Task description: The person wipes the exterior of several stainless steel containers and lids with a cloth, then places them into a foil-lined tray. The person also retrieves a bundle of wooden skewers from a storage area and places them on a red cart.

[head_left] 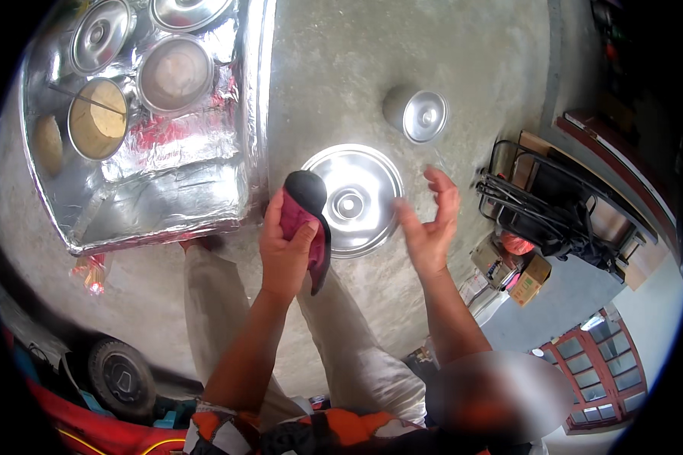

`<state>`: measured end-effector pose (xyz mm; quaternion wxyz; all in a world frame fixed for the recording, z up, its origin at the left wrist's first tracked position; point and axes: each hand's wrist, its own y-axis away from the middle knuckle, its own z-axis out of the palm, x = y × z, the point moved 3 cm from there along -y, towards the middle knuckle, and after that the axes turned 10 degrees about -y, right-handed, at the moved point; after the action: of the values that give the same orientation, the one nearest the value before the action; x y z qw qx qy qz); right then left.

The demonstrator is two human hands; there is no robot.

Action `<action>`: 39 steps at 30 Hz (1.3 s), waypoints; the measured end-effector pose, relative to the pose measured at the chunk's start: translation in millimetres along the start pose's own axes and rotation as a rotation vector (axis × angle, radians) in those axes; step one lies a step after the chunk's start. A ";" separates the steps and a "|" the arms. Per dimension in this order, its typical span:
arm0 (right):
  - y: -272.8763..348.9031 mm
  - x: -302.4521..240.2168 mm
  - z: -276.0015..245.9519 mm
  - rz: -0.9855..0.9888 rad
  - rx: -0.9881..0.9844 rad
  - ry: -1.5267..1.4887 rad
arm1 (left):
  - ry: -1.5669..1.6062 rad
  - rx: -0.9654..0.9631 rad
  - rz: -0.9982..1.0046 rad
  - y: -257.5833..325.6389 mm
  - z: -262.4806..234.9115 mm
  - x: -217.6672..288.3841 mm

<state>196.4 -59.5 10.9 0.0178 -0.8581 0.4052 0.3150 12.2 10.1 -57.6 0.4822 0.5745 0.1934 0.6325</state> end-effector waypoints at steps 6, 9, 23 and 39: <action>47.6 -0.1 14.0 0.471 -0.079 -0.791 | -0.088 -0.015 -0.013 7.6 4.6 -13.1; 54.1 1.8 9.4 0.439 -0.145 -0.806 | -0.423 0.040 0.133 -6.3 -4.9 -17.4; 48.4 16.1 -36.3 0.522 -0.347 -0.662 | -0.923 -0.209 0.809 -23.2 77.7 39.1; 30.0 31.6 -36.4 0.251 -0.207 -0.475 | -0.950 -0.146 0.742 -9.8 120.4 27.2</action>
<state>209.3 -111.6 29.2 -0.0146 -0.7008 0.4582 0.5466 129.3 0.1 -18.8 0.3012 0.7884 -0.3002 0.4445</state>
